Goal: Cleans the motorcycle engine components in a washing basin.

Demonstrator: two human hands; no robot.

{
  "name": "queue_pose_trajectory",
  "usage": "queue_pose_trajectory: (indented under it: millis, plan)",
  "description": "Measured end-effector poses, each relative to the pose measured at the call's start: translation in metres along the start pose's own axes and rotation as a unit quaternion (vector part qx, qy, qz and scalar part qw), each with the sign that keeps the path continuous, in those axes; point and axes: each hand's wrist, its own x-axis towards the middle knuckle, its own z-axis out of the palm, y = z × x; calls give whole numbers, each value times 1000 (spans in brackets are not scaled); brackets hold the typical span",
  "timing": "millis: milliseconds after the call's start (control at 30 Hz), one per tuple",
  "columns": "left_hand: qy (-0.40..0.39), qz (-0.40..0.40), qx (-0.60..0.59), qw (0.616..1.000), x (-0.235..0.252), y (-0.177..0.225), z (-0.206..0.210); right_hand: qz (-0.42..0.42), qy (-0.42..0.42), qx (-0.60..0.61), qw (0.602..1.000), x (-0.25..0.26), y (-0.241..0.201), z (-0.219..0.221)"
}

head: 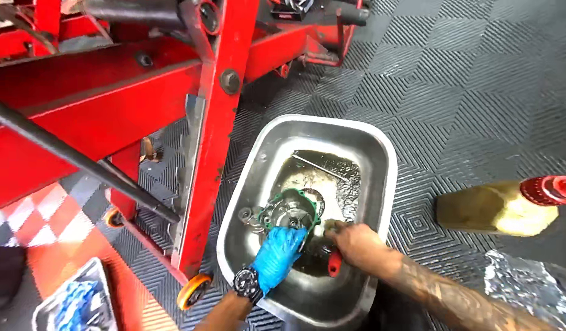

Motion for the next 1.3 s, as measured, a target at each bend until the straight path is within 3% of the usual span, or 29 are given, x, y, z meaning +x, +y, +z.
queue_pose_trajectory:
  millis: [133, 267, 333, 400, 567, 667, 733, 767, 800, 833, 900, 967, 1000, 1100, 1200, 1300]
  plan:
    - [22, 23, -7, 999, -5, -1, 14, -20, -79, -36, 996, -13, -17, 0]
    - [50, 92, -34, 994, -25, -20, 20, -24, -32, -30, 999, -13, -17, -12]
    - [77, 59, -56, 994, -35, -35, 8, -28, -23, -9, 999, -13, -13, -16]
    - [91, -26, -62, 994, -41, -57, -3, -40, -23, 27, 999, -16, -12, -17]
    - [-113, -138, -13, 984, -16, -101, -16, -103, -12, 52, 993, -7, -16, 3]
    - [-158, -163, -18, 974, 3, -102, -20, -164, -29, 78, 983, -26, -16, 6]
    - [-166, -167, -28, 972, 3, -101, -24, -115, 43, 217, 969, -60, -2, 3]
    - [-167, -171, -35, 970, 1, -101, -26, -57, 85, 332, 938, -82, 13, 4]
    - [-171, -178, -46, 968, -1, -99, -28, 6, 138, 468, 873, -107, 30, 10]
    - [-169, -186, -63, 966, -3, -99, -30, 82, 192, 592, 778, -131, 47, 18]
    - [-148, -204, -128, 959, -9, -98, -32, 223, 273, 757, 550, -167, 85, 44]
    - [-96, -219, -233, 943, -13, -97, -37, 243, 300, 860, 334, -186, 120, 64]
    - [-68, -218, -281, 932, -12, -96, -42, 220, 305, 886, 270, -187, 133, 69]
    - [-18, -193, -377, 906, 2, -90, -64, 147, 344, 909, 184, -166, 154, 63]
    - [-25, -165, -467, 868, 26, -79, -91, 118, 406, 903, 74, -139, 159, 36]
    - [-51, -152, -516, 841, 48, -57, -124, 102, 406, 908, 22, -130, 165, 25]
